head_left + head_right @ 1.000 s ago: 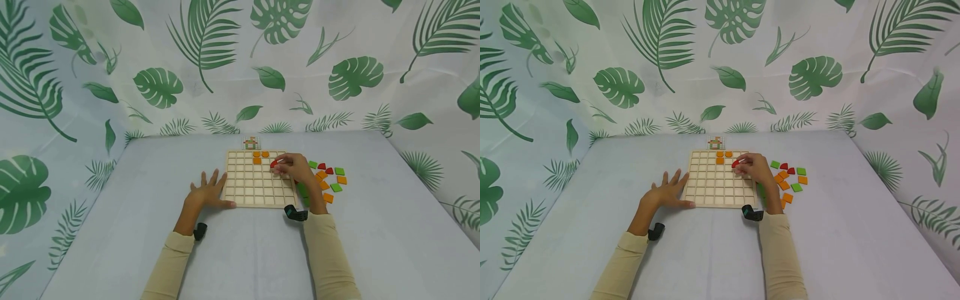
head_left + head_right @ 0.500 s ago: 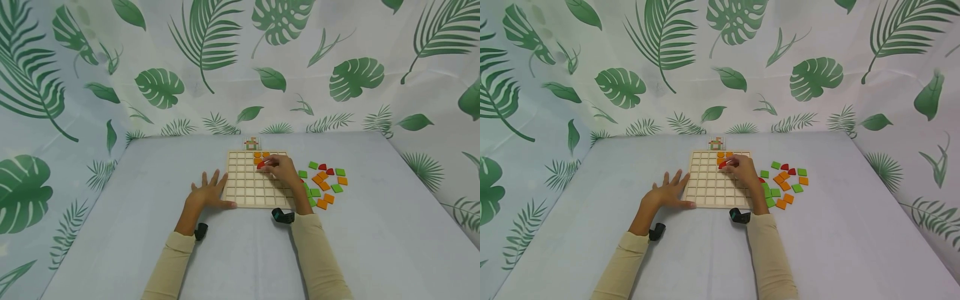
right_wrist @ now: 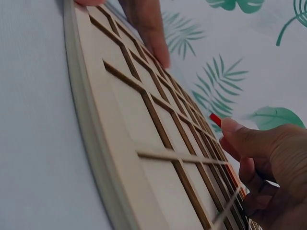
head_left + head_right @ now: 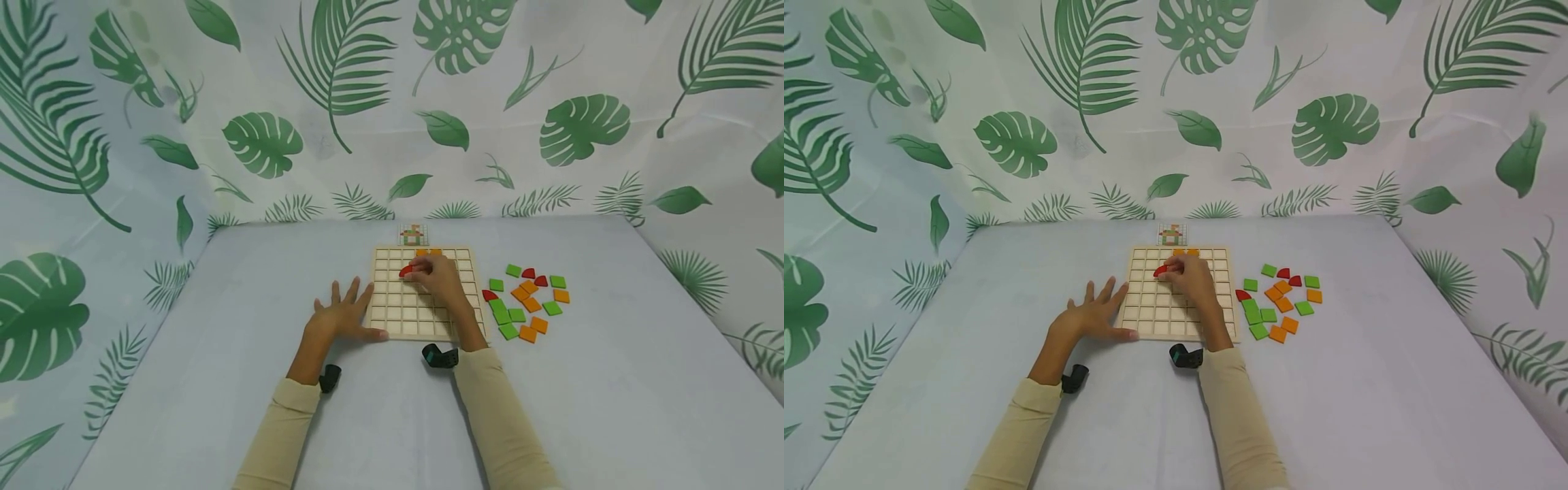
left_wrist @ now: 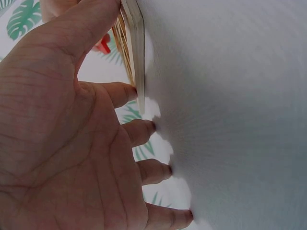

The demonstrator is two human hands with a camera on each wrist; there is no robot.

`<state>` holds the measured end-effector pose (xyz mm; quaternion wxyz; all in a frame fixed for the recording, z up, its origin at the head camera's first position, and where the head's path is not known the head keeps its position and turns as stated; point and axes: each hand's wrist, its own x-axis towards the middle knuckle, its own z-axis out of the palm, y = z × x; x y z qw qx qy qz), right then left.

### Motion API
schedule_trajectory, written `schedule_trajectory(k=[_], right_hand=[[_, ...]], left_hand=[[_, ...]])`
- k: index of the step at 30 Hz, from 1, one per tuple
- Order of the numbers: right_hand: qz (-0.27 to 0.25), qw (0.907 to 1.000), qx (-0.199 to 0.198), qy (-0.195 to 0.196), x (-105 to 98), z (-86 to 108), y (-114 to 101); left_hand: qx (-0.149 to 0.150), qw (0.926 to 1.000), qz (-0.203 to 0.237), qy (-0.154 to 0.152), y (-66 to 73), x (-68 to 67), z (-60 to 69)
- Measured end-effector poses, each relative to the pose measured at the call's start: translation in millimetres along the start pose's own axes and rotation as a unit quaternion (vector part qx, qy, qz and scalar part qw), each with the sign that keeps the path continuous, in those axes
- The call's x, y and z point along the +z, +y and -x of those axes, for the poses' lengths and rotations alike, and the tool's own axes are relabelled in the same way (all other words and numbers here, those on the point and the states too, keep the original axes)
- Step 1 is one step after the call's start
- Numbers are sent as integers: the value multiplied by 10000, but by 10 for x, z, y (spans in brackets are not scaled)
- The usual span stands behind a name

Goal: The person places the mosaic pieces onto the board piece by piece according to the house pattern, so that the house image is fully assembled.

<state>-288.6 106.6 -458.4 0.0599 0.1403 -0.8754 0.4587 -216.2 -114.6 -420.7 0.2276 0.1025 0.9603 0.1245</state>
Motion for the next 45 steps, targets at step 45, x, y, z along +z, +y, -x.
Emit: schedule_trajectory(k=[45], right_hand=[[1360, 9893, 520, -32, 208, -10, -199]], left_hand=[[1, 10000, -84, 15, -21, 21, -23]])
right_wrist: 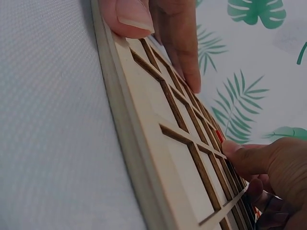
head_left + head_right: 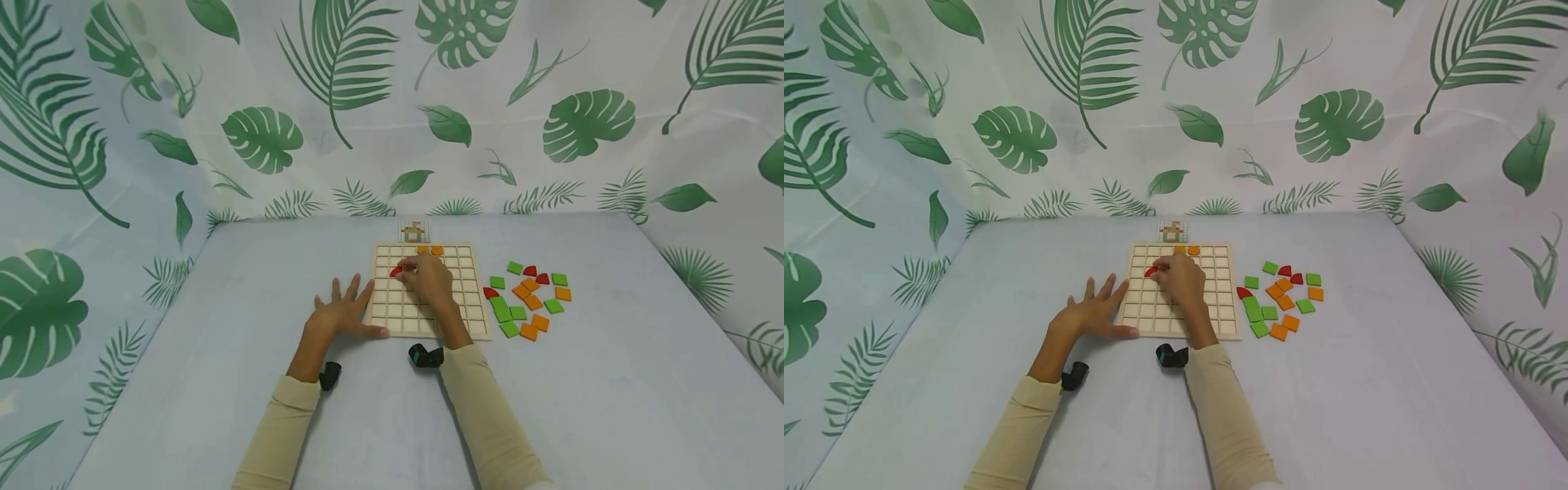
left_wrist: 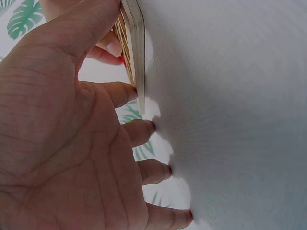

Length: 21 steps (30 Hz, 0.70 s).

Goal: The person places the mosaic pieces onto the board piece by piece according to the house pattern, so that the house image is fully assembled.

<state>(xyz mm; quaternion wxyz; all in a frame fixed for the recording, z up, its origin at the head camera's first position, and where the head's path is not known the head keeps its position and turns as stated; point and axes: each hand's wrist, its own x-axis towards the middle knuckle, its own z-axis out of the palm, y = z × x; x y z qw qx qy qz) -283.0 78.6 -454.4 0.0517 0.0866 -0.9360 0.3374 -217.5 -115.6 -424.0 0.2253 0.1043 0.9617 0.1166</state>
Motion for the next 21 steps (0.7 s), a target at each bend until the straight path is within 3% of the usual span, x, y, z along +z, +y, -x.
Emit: schedule_trajectory(k=[21], right_hand=[[-457, 9985, -299, -66, -131, 13, 88]], left_hand=[[16, 10000, -5, 75, 45, -26, 55]])
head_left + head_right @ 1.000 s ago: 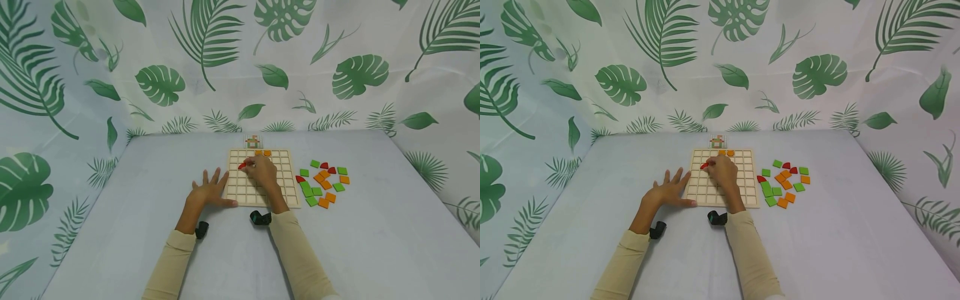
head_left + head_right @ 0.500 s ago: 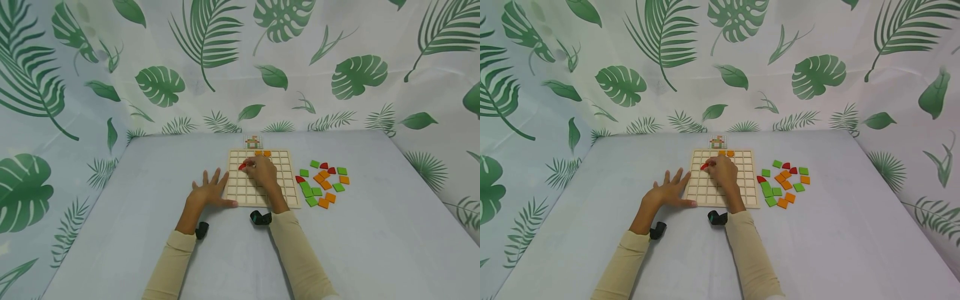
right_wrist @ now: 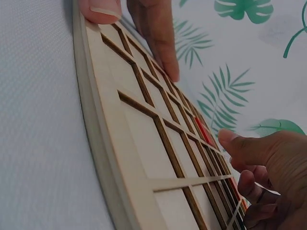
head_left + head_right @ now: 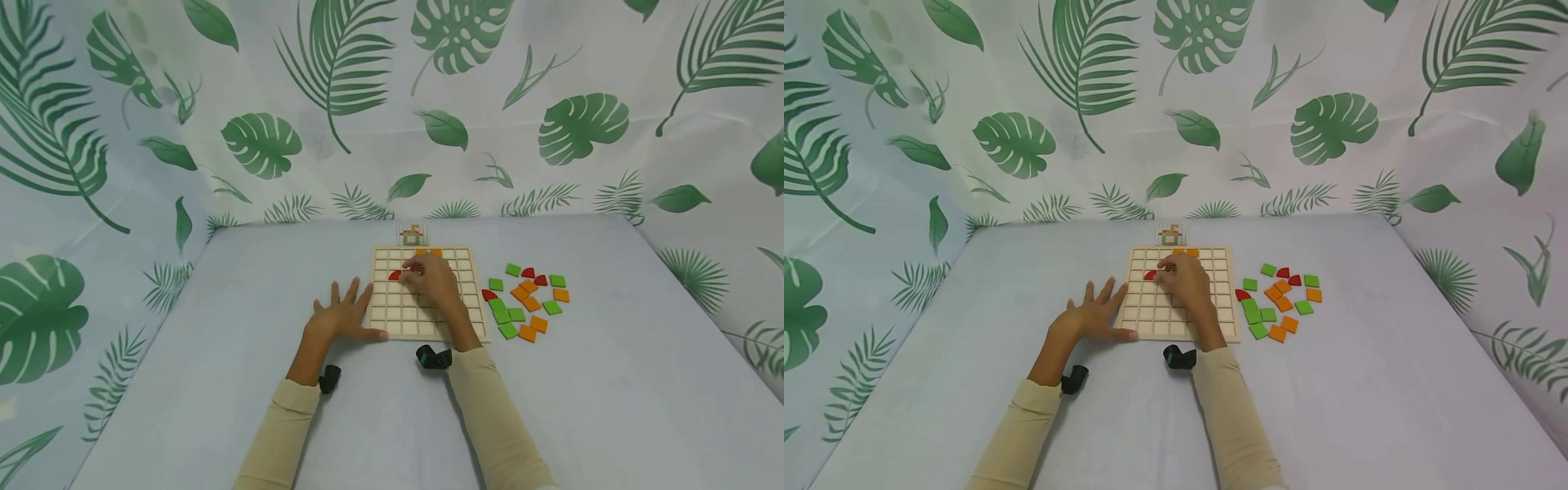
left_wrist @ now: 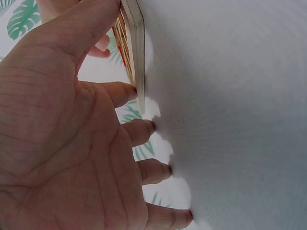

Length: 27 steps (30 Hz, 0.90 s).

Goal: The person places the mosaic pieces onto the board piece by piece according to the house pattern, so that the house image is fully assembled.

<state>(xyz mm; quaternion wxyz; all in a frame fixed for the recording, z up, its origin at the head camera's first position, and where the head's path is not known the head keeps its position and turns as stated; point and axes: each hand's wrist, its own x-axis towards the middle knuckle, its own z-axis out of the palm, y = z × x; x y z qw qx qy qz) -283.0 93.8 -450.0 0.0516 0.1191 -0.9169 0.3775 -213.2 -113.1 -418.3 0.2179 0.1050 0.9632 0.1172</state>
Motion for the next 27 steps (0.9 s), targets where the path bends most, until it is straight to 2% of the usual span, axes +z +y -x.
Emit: schedule_trajectory(k=[9, 15, 27], right_hand=[[-182, 9998, 108, 54, -120, 49, 12], [-134, 9995, 229, 164, -204, 50, 105], [174, 9972, 305, 660, -520, 111, 318]], left_hand=[[-58, 10000, 29, 26, 6, 10, 11], [-33, 10000, 19, 32, 3, 21, -4], [-38, 10000, 31, 4, -3, 32, -16]])
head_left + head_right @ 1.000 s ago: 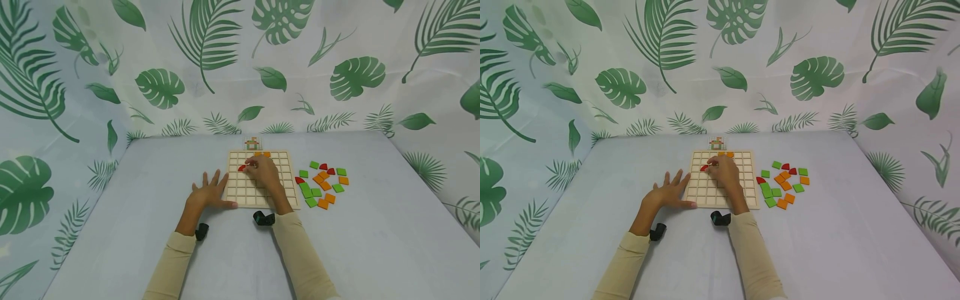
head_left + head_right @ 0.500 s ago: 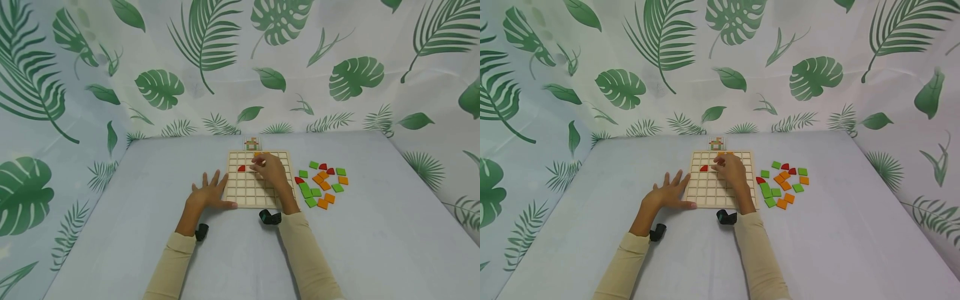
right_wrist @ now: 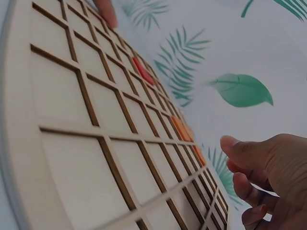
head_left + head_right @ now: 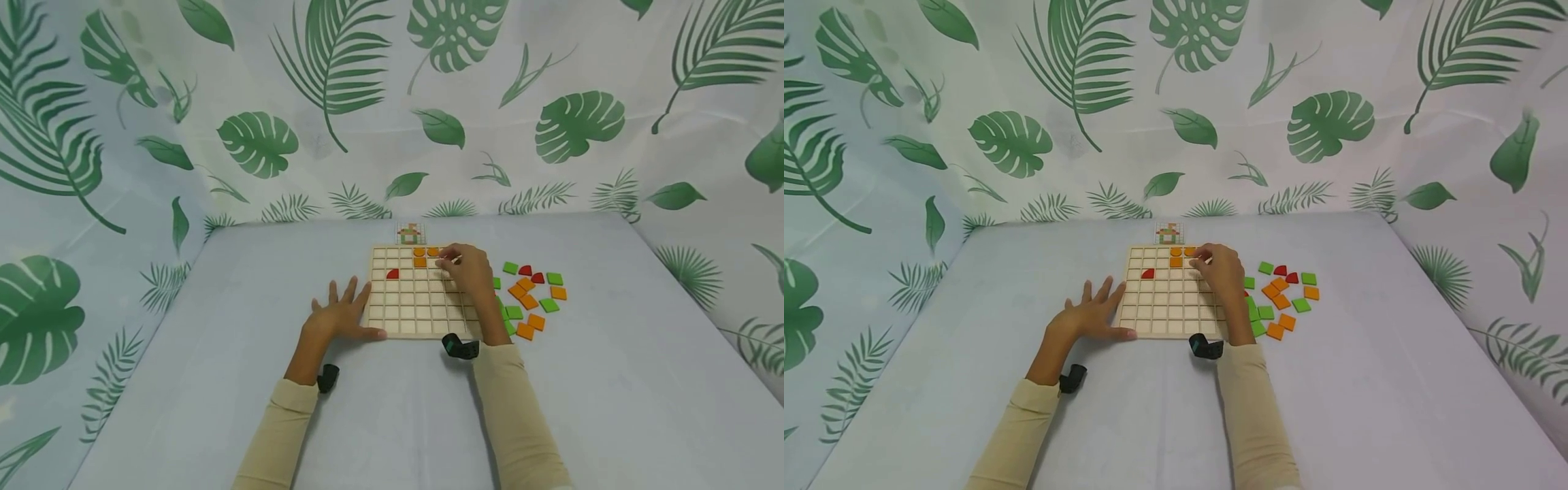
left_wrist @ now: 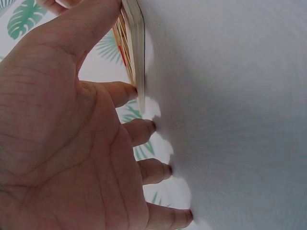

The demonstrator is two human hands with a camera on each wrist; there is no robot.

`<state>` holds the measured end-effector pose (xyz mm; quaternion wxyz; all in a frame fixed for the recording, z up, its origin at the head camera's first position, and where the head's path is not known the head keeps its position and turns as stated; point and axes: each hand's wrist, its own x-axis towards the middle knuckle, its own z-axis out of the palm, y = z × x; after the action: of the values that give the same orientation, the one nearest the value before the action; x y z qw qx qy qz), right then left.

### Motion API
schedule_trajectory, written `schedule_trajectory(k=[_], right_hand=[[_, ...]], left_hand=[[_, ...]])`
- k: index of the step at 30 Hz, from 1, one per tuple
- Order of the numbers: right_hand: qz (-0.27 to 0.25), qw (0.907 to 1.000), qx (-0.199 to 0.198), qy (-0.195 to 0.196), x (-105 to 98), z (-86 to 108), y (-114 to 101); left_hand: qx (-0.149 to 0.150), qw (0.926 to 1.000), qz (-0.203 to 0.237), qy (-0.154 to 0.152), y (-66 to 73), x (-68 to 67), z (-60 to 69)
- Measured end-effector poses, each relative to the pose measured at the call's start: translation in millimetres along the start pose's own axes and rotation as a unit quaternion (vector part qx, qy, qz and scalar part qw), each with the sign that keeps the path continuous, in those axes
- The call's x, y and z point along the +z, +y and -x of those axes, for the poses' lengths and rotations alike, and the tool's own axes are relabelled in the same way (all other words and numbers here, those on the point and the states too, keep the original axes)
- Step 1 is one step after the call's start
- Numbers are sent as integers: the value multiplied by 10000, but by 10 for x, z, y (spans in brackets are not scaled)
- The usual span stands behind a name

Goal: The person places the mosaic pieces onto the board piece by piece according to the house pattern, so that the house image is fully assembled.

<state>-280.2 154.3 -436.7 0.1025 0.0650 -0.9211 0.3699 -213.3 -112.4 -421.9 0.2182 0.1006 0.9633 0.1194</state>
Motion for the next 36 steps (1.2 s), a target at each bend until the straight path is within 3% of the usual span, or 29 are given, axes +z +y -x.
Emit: schedule_trajectory(k=[12, 27, 36], right_hand=[[89, 9981, 248, 551, -239, 8, 286], [493, 9943, 737, 586, -432, 79, 493], [881, 9830, 1475, 643, -494, 133, 599]], left_hand=[[13, 10000, -7, -37, -22, 3, -7], [-3, 10000, 42, -47, -25, 9, -18], [3, 10000, 28, -18, -11, -1, -6]])
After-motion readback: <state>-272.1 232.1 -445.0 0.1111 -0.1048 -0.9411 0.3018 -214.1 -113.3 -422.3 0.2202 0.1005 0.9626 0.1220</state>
